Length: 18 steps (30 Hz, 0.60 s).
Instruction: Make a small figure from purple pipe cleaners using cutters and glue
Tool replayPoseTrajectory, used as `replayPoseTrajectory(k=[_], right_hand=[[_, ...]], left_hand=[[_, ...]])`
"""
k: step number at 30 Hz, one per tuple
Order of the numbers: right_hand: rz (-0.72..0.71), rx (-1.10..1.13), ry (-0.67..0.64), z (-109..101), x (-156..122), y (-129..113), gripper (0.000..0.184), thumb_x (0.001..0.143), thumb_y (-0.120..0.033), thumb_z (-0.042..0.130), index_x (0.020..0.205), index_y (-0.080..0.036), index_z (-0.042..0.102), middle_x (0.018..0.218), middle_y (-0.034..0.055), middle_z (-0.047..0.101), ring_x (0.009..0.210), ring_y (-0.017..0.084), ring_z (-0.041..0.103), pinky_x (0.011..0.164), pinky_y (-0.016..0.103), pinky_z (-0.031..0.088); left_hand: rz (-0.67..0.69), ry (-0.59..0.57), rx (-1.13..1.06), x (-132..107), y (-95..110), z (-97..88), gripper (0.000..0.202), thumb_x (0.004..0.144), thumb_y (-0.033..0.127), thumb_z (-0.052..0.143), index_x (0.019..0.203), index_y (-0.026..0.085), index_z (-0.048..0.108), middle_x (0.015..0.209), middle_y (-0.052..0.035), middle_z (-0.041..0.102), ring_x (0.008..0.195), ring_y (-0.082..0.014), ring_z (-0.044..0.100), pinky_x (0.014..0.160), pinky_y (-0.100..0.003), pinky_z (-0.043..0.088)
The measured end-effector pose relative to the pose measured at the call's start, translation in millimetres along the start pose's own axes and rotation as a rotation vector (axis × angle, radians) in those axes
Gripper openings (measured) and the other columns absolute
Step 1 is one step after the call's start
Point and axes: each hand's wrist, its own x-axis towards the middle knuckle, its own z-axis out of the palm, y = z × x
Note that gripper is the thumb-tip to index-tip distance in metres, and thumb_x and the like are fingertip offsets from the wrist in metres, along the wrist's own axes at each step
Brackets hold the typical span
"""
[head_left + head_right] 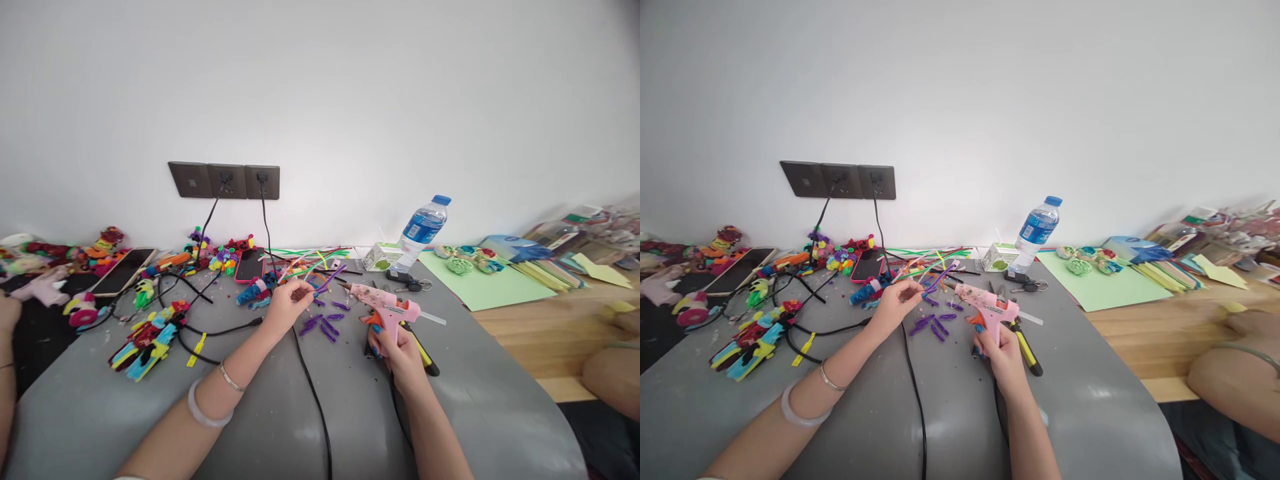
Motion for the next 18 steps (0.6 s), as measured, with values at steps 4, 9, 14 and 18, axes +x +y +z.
replayPoseTrajectory(k=[4, 9, 14, 18], right_hand=[[0.012, -0.085, -0.032, -0.2, -1.5, -1.7, 0.041, 0.084, -0.053, 0.060, 0.097, -0.015, 0.068, 0.056, -0.0034, 0.045, 0.052, 0.013, 0.038, 0.051, 0.026, 0.030], [-0.023, -0.165, -0.005, 1.2, -0.5, 1.2, 0.036, 0.084, -0.053, 0.058, 0.087, -0.017, 0.066, 0.054, -0.0030, 0.046, 0.051, 0.013, 0.039, 0.050, 0.026, 0.032], [-0.047, -0.155, -0.013, 2.4, -0.5, 1.1, 0.035, 0.084, -0.051, 0.058, 0.088, -0.017, 0.065, 0.052, -0.0037, 0.046, 0.048, 0.013, 0.040, 0.048, 0.026, 0.033], [-0.051, -0.203, -0.002, 4.9, -1.5, -0.4, 0.030, 0.080, -0.048, 0.061, 0.083, -0.018, 0.064, 0.052, -0.0031, 0.047, 0.049, 0.013, 0.040, 0.048, 0.026, 0.034]], left_hand=[[-0.003, -0.024, 0.024, -2.0, 2.3, 1.0, 0.014, 0.078, 0.030, 0.063, 0.079, 0.017, 0.066, 0.071, -0.0018, 0.064, 0.063, -0.0148, 0.058, 0.061, -0.025, 0.048], [0.019, 0.026, 0.040, -0.9, 4.5, -1.9, 0.013, 0.077, 0.030, 0.063, 0.078, 0.017, 0.065, 0.072, -0.0019, 0.064, 0.064, -0.0148, 0.058, 0.060, -0.024, 0.045], [0.020, 0.050, 0.037, 0.0, 3.5, -3.0, 0.015, 0.077, 0.031, 0.064, 0.079, 0.017, 0.066, 0.073, -0.0022, 0.065, 0.065, -0.0148, 0.057, 0.060, -0.024, 0.044], [0.018, 0.044, 0.038, -0.5, 4.3, -2.3, 0.012, 0.078, 0.029, 0.063, 0.079, 0.017, 0.066, 0.072, -0.0020, 0.064, 0.064, -0.0144, 0.057, 0.060, -0.024, 0.044]])
